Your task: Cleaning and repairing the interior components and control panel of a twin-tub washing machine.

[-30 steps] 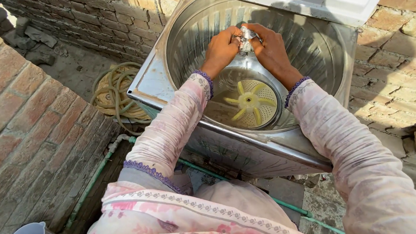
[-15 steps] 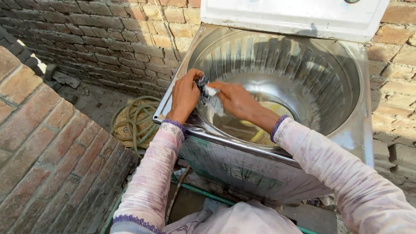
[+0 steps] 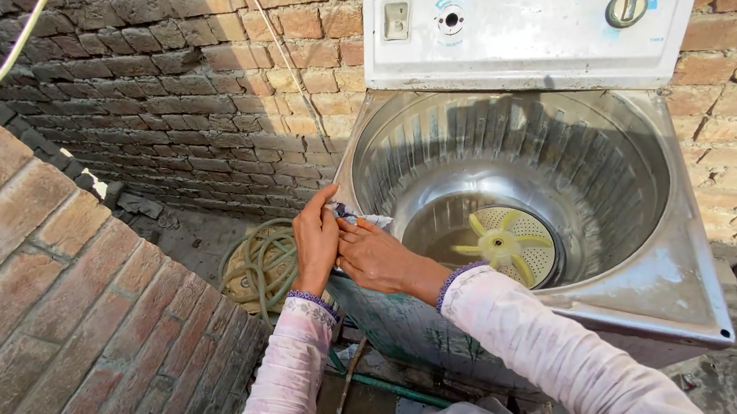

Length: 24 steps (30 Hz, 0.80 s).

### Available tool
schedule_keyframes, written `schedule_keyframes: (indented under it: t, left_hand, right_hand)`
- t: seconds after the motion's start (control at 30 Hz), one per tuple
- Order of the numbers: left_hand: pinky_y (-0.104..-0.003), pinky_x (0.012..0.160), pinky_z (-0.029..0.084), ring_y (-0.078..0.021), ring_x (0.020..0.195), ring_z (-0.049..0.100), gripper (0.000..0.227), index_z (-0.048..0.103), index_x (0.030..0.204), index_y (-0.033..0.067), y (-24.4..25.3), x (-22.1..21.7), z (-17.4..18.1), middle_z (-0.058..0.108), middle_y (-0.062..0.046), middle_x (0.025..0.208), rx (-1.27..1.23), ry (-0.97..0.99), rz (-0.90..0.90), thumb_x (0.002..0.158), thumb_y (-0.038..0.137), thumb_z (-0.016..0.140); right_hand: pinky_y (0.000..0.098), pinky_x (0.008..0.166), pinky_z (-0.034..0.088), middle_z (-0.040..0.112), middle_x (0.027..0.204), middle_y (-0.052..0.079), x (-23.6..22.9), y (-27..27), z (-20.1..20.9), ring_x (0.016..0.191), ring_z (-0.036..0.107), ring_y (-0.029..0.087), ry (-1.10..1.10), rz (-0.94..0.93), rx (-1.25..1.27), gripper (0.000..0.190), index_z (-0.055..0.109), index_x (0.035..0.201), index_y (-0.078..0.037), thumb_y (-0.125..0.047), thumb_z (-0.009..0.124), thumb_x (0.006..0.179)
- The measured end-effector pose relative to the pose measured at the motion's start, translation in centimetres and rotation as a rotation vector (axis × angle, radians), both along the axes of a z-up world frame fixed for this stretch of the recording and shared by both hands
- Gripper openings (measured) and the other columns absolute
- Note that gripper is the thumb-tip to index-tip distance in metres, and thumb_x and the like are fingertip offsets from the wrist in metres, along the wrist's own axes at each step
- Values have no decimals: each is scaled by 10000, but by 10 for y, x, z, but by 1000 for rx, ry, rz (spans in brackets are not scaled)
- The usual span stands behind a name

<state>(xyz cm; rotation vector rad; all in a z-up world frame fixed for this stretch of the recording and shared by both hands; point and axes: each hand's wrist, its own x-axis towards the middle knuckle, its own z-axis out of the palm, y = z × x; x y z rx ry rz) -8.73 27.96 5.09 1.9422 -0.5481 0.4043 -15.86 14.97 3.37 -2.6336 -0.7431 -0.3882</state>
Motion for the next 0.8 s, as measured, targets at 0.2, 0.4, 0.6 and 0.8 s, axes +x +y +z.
schedule_keyframes:
  t: [0.2, 0.4, 0.6, 0.8]
  left_hand:
    - [-360, 887, 552, -289, 957, 758, 366, 730, 1233, 67, 12, -7, 3, 777, -182, 1115, -7, 39, -93, 960, 65, 487]
    - [-388, 1156, 375, -323, 1097, 721, 388, 665, 1330, 75, 14, -1, -1, 759, -165, 1187, 79, 98, -187, 1002, 168, 480]
    - [-468, 1249, 128, -300, 1471, 400, 497, 531, 1469, 74, 29, 7, -22, 477, -147, 1564, 300, 11, -167, 1045, 291, 391]
    - [-480, 1278, 39, -245, 1582, 199, 569, 408, 1557, 63, 35, -20, -20, 337, -116, 1665, 478, 3, -205, 1068, 339, 318]
  right_hand:
    - [550, 1173, 318, 566, 1406, 268, -31, 16, -8, 1415, 435, 426, -158, -34, 140, 469, 563, 1341, 97, -109, 535, 921]
    - [481, 1170, 350, 509, 1453, 212, -44, 42, 28, 1394, 434, 364, 191, -304, -103, 343, 663, 1173, 24, -223, 565, 957]
    - [682, 1123, 106, 307, 1560, 320, -9, 51, -6, 1439, 213, 500, -198, -239, -37, 741, 403, 1496, 46, -319, 587, 877]
    - [567, 1246, 132, 260, 1648, 291, -19, 30, -11, 1563, 153, 459, -5, -173, -145, 700, 334, 1554, -1, -372, 501, 985]
